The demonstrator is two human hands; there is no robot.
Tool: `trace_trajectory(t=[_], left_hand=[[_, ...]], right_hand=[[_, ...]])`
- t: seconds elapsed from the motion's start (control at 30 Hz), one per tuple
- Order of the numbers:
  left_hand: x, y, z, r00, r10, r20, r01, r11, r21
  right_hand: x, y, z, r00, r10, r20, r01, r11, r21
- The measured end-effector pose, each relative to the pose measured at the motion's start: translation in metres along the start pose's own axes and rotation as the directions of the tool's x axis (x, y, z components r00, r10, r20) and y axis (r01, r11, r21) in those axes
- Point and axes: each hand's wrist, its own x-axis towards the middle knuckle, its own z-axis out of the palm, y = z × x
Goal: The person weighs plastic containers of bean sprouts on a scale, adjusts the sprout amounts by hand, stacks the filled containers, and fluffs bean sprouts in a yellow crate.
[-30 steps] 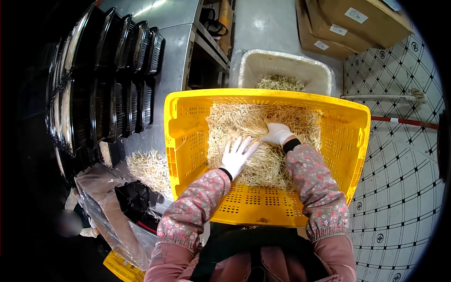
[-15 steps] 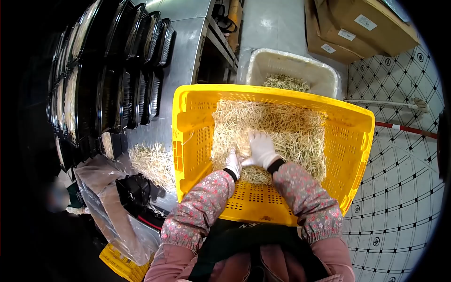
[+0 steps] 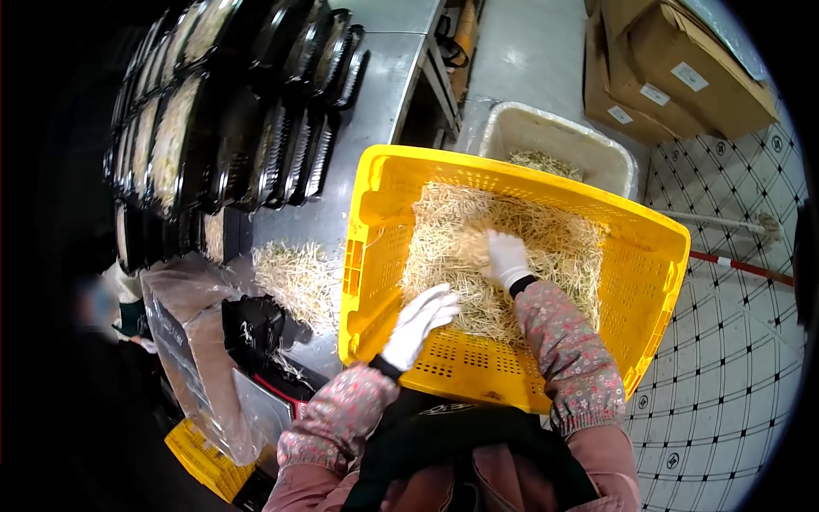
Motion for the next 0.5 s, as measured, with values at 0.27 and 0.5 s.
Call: trace_trajectory(t=[0.27,0.5], left_hand=[[-0.133,0.052,-0.058,0.347,0.638,-0.687,-0.642,0.696,0.322],[-0.212,0.038,-0.194,-0.348,0.397,-0.849,-0.417,0.746,0.519]], right_hand=[[0.015,0.016,0.021,0.985,-0.074,-0.157,0.070,0.997,-0.030],[-0.037,-0.001,0.023,0.956,-0.156,-0.249,0.189,0.975,0.116]])
